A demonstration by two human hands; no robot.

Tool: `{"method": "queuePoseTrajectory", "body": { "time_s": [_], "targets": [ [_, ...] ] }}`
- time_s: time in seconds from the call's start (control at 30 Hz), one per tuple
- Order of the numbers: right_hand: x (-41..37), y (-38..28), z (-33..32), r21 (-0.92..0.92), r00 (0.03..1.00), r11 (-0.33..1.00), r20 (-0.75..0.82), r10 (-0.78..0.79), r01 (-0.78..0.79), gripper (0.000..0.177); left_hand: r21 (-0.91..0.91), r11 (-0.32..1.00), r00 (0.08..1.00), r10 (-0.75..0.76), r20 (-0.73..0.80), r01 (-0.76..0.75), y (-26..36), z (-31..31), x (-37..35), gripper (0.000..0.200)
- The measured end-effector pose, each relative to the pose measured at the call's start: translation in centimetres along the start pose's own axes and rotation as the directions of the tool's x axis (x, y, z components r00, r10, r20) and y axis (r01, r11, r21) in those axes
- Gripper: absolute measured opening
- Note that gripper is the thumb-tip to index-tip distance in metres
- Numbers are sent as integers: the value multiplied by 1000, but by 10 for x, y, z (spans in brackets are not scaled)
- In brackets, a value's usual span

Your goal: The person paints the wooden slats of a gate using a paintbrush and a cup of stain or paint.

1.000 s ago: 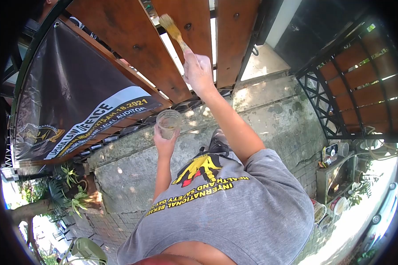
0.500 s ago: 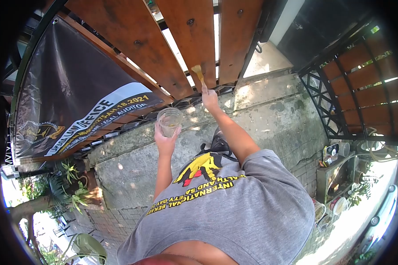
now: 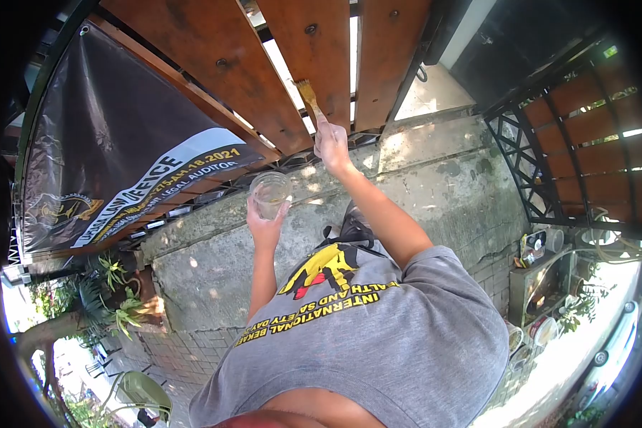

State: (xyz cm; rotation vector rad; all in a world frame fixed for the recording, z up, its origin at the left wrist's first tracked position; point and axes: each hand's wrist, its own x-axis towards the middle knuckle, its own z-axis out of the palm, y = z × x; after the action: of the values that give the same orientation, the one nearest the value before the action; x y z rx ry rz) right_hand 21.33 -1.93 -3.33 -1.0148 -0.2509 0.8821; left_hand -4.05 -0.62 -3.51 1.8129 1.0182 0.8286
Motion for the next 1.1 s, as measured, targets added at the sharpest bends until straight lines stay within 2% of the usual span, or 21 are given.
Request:
{"method": "queuePoseTrajectory", "body": {
  "time_s": [0.13,0.23,0.27,0.37,0.4,0.5,0.53,0.67,0.77,0.8,0.9,0.93,1.03,1.07,1.1],
  "targets": [
    [1,25,-18,-127,994,990,-95,47,-59,50,20,1000,1000,9,20,-10,9,1,5,70],
    [31,89,-72,-511,967,855,-250,-43,-94,58,8,1000,999,20,30,-20,5,5,6,71],
    [33,89,-77,-512,962,846,-274,2,-148,60,-3,1000,999,22,34,-22,3,6,7,71],
    [51,94,-96,-515,943,856,-306,-129,-50,59,-68,997,999,37,-4,-37,20,8,10,68],
    [43,78,-87,-549,927,836,-312,-209,4,60,-63,997,999,37,-4,-37,18,7,10,67],
    [39,73,-78,-344,893,938,-411,-184,35,60,-66,997,999,29,21,-28,13,8,12,68],
    [29,60,-63,-234,881,972,-454,-133,26,60,-72,997,999,24,44,-20,14,7,12,69],
    [16,53,-54,-210,969,978,-236,-72,22,60,-45,999,999,14,52,-12,13,5,14,71],
    [21,74,-68,-359,982,932,-190,-17,-53,59,-90,996,1000,18,3,-18,13,8,17,65],
    [24,72,-71,-362,988,925,-138,64,-111,59,-90,996,1000,29,2,-29,13,8,20,65],
    [25,69,-80,-470,994,878,-94,56,-94,60,-82,996,999,40,6,-39,12,9,21,65],
    [23,70,-80,-453,989,891,-134,-64,-4,59,-72,997,999,40,8,-40,13,9,22,65],
    [14,73,-75,-384,906,918,-348,-242,98,59,-66,996,999,53,12,-52,17,9,30,66],
    [11,72,-75,-345,943,934,-271,-191,89,58,-66,996,998,55,15,-54,18,9,31,66],
    [14,76,-77,-433,972,900,-181,-150,58,57,-50,997,998,54,19,-53,19,8,30,66]
  ]
}}
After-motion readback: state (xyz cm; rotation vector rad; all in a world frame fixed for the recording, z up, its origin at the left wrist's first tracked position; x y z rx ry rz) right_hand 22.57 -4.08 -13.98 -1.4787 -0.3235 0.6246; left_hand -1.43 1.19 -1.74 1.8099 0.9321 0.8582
